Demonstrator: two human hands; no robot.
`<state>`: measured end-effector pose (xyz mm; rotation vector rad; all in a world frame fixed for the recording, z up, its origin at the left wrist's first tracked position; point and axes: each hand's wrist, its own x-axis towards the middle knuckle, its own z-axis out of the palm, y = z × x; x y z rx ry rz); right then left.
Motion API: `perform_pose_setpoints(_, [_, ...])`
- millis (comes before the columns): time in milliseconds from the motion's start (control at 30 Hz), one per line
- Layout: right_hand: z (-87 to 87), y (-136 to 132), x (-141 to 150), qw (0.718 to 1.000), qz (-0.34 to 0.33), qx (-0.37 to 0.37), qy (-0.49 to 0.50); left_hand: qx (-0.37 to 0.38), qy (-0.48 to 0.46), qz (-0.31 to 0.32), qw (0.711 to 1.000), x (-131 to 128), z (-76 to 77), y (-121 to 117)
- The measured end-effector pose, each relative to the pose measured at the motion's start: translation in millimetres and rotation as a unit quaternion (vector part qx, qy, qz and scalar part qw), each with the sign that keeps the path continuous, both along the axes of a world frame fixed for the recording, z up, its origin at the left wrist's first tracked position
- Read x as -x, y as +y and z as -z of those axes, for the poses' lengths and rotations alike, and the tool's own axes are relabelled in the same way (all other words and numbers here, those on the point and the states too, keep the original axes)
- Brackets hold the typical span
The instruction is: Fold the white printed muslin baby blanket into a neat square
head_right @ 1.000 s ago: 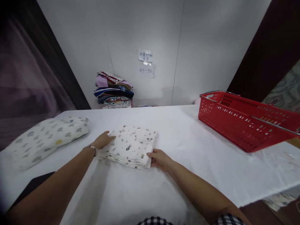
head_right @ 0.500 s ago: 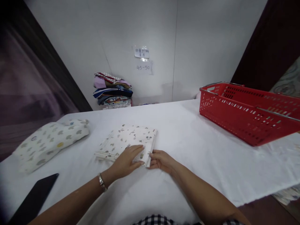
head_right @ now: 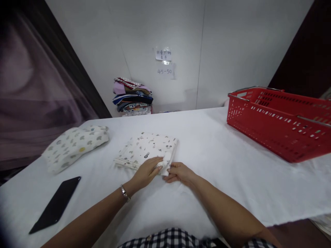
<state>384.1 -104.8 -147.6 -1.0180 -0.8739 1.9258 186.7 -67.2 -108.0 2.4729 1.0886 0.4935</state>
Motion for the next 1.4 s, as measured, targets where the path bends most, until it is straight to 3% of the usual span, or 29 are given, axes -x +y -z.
perform_pose_setpoints(167, [-2.0, -2, 3, 1.0, 0.015, 0.003, -0.008, -0.05, -0.031, -0.022, 0.998, -9, 6.8, -10])
perform_pose_setpoints(300, [-3.6, -3, 1, 1.0, -0.007, -0.003, 0.002, -0.101, 0.02, 0.018, 0.995, -10, 22.1, -20])
perform_pose_setpoints(467, [-10.4, -8, 0, 1.0, -0.026, 0.002, 0.015, -0.131, 0.057, 0.023, 0.99, -8, 31.7, -28])
perform_pose_setpoints(700, [-2.4, -10, 8, 0.991, 0.032, -0.012, -0.131, -0.163, 0.071, 0.012, 0.984, -7, 31.8, -41])
perform_pose_setpoints(867, [5.4, -9, 7, 0.988, 0.039, 0.005, -0.149, -0.15, 0.05, 0.007, 0.987, 10, 26.7, -40])
perform_pose_setpoints(1100, [-0.6, -9, 6, 0.985, 0.043, 0.022, -0.168, -0.118, 0.046, -0.175, 0.976, 70, 19.5, -12])
perform_pose_setpoints(1267, [-1.9, -9, 6, 0.985, 0.039, 0.022, -0.167, -0.059, -0.008, -0.359, 0.932, 115, 15.2, 10])
perform_pose_setpoints(1400, [3.0, -9, 4, 0.985, 0.039, 0.018, -0.166, -0.036, -0.044, -0.442, 0.895, 133, 14.2, 24])
